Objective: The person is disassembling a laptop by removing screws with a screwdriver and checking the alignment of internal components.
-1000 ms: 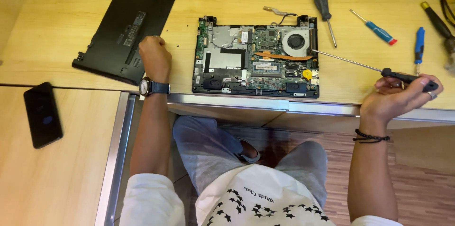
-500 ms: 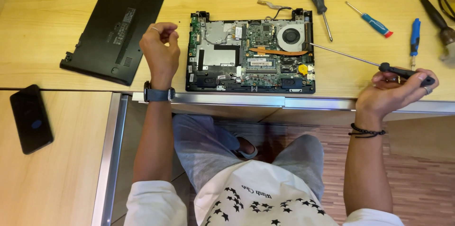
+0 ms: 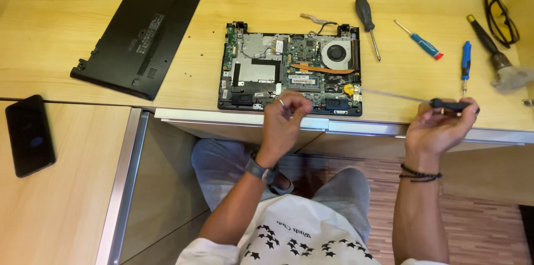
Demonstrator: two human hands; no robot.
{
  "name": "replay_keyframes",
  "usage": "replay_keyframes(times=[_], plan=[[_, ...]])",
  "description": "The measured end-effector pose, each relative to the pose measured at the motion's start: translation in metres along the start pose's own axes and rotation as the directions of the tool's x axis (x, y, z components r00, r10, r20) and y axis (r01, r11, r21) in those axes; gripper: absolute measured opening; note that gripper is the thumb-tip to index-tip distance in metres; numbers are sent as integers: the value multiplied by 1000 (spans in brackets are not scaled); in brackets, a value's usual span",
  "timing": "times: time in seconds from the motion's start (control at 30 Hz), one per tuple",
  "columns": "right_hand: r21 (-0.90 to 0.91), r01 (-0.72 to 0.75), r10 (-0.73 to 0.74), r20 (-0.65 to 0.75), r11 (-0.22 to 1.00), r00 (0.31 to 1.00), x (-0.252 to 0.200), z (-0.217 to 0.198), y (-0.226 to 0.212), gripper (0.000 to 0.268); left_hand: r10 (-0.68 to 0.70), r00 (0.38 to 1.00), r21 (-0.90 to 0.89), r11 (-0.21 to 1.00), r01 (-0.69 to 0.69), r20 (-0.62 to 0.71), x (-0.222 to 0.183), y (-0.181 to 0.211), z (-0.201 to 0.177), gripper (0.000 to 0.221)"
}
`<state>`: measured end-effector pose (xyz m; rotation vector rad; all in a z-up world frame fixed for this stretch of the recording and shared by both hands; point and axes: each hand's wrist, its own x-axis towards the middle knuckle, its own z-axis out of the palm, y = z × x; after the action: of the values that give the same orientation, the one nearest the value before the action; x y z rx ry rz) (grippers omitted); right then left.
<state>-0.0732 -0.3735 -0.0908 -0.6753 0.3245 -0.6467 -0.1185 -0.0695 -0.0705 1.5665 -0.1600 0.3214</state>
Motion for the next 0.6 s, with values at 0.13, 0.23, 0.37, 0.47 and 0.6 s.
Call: replay_keyframes(times=[0.13,0.23,0.37,0.47,0.6], plan=[[-77,66,-56,119,995,991,-41,-1,-12,24,-174,984,-220,961,166,-18,-34,-3,21,3],[-213,197,-145,240,957,960,-65,11,-23,42,-300,954,-502,823,264,9,-46,-10,27,14],[-254,381,-255,416,889,873,-80,17,-27,37,-286,958,-666,714,216,5,-52,-11,26,15],[-268,406,-278,411,874,869,-84,16,-27,38,-314,949,-747,627,223,20,-57,-15,23,12],[-303,434,-289,422,848,859,-91,20,-31,43,-355,935,-775,587,233,12,-58,-14,21,11]])
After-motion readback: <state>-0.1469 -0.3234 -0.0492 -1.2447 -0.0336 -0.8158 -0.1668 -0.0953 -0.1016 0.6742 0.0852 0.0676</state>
